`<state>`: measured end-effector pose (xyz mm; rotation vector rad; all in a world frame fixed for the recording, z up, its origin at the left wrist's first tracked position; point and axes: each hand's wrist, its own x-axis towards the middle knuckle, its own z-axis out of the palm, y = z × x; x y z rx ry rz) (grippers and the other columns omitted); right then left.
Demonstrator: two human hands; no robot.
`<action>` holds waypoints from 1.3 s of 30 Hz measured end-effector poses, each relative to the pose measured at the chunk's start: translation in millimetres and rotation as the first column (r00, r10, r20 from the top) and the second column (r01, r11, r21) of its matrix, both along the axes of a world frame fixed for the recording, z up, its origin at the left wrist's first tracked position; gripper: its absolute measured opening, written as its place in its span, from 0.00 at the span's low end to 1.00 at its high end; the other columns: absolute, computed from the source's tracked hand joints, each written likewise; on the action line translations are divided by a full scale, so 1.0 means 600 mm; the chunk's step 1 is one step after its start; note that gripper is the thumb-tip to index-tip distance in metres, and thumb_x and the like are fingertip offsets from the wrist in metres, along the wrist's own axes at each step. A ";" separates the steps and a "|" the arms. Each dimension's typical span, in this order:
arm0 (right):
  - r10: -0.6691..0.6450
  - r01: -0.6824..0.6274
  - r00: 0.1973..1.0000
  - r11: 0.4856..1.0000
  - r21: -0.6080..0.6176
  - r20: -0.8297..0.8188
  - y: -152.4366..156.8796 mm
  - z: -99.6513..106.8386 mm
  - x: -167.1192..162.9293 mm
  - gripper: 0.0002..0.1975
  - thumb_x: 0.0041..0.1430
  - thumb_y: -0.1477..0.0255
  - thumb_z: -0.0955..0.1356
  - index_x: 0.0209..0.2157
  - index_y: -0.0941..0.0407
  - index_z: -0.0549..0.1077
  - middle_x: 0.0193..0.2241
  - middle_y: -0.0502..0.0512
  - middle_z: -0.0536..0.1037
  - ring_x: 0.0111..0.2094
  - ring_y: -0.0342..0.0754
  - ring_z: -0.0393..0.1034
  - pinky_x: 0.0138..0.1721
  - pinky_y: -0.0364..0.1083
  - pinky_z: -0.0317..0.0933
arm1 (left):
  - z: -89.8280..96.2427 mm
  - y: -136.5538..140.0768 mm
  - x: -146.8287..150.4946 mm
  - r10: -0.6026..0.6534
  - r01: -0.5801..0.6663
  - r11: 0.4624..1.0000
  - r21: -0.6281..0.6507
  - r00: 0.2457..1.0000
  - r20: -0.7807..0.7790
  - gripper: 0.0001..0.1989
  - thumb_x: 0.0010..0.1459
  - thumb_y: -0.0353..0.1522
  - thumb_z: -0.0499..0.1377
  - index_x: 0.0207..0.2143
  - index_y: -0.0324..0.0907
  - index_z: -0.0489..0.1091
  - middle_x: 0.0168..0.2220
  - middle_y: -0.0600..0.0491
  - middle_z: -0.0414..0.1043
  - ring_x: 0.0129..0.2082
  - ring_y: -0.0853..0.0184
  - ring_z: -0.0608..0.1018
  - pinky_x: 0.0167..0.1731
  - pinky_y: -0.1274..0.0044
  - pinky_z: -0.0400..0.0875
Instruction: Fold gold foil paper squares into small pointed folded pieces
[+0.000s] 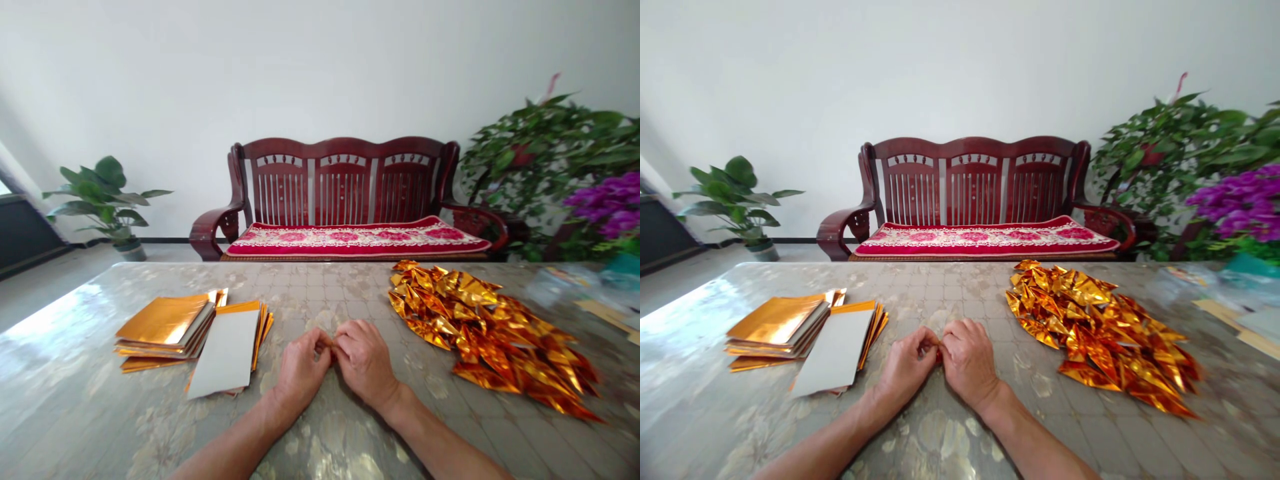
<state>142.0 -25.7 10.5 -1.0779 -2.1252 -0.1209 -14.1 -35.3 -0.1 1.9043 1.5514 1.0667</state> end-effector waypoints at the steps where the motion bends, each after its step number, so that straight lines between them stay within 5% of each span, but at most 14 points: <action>1: -0.005 0.004 1.000 1.000 -0.014 -0.014 0.002 0.002 0.002 0.07 0.58 0.78 0.69 0.27 0.54 0.73 0.32 0.53 0.76 0.37 0.50 0.64 0.39 0.49 0.56 | -0.001 0.003 -0.003 0.015 -0.015 1.000 -0.009 1.000 -0.004 0.07 0.52 0.25 0.55 0.30 0.44 0.70 0.26 0.60 0.75 0.27 0.71 0.76 0.30 0.81 0.64; 5: 0.023 -0.035 0.990 0.996 -0.082 -0.142 0.010 0.006 0.018 0.07 0.61 0.78 0.64 0.33 0.53 0.73 0.41 0.54 0.77 0.44 0.51 0.67 0.47 0.52 0.59 | -0.006 0.020 -0.019 0.054 -0.052 0.997 -0.050 0.998 0.031 0.05 0.52 0.26 0.56 0.30 0.43 0.70 0.25 0.59 0.75 0.26 0.70 0.77 0.29 0.81 0.64; 8: 0.102 -0.138 0.966 0.980 -0.140 -0.238 0.018 -0.002 0.031 0.16 0.52 0.84 0.62 0.40 0.54 0.71 0.46 0.55 0.76 0.49 0.51 0.68 0.52 0.52 0.61 | -0.011 0.030 -0.028 0.039 -0.032 0.996 -0.088 0.996 0.079 0.04 0.53 0.27 0.56 0.31 0.43 0.70 0.25 0.58 0.76 0.27 0.70 0.78 0.29 0.81 0.65; 13: 0.203 -0.226 0.963 0.967 -0.120 -0.179 0.025 -0.010 0.039 0.26 0.48 0.86 0.62 0.49 0.53 0.69 0.52 0.56 0.73 0.55 0.51 0.66 0.57 0.55 0.60 | -0.015 0.030 -0.030 -0.022 0.031 0.996 -0.082 0.993 0.112 0.04 0.55 0.28 0.56 0.32 0.42 0.70 0.26 0.57 0.78 0.27 0.69 0.79 0.29 0.80 0.67; 21: 0.260 -0.281 0.946 0.956 -0.088 -0.192 0.029 -0.012 0.039 0.14 0.61 0.83 0.61 0.36 0.53 0.75 0.36 0.54 0.75 0.38 0.46 0.72 0.40 0.45 0.68 | -0.003 0.024 -0.026 -0.047 0.056 0.996 -0.073 0.992 0.120 0.05 0.59 0.32 0.55 0.36 0.43 0.70 0.30 0.56 0.77 0.30 0.68 0.78 0.32 0.79 0.68; 26: 0.233 -0.254 0.947 0.964 -0.072 -0.221 0.034 -0.020 0.048 0.14 0.63 0.82 0.61 0.36 0.53 0.75 0.34 0.53 0.75 0.37 0.46 0.71 0.39 0.44 0.67 | 0.022 0.011 -0.038 -0.108 0.110 0.994 -0.026 0.992 0.061 0.10 0.65 0.34 0.49 0.41 0.43 0.69 0.36 0.53 0.77 0.38 0.66 0.78 0.41 0.76 0.69; 31: 0.218 -0.242 0.950 0.967 -0.083 -0.224 0.035 -0.022 0.051 0.14 0.64 0.81 0.61 0.36 0.53 0.75 0.33 0.53 0.74 0.36 0.46 0.71 0.38 0.44 0.66 | 0.036 -0.002 -0.053 -0.243 0.267 0.959 0.100 0.949 -0.203 0.16 0.60 0.28 0.51 0.50 0.43 0.65 0.46 0.49 0.70 0.45 0.63 0.74 0.48 0.72 0.67; 36: 0.169 -0.201 0.955 0.973 -0.113 -0.244 0.038 -0.026 0.054 0.12 0.62 0.80 0.63 0.35 0.53 0.76 0.33 0.52 0.74 0.36 0.46 0.72 0.38 0.44 0.66 | 0.027 0.003 -0.054 -0.287 0.345 0.929 0.132 0.899 -0.331 0.24 0.53 0.23 0.54 0.52 0.49 0.68 0.50 0.50 0.67 0.48 0.62 0.72 0.51 0.71 0.66; 39: 0.157 -0.195 0.949 0.974 -0.118 -0.274 0.038 -0.027 0.054 0.12 0.61 0.80 0.63 0.35 0.53 0.76 0.32 0.52 0.75 0.36 0.46 0.72 0.38 0.44 0.67 | 0.009 0.013 -0.057 -0.285 0.329 0.935 0.133 0.918 -0.275 0.19 0.60 0.24 0.50 0.49 0.48 0.71 0.46 0.50 0.70 0.45 0.65 0.74 0.48 0.75 0.68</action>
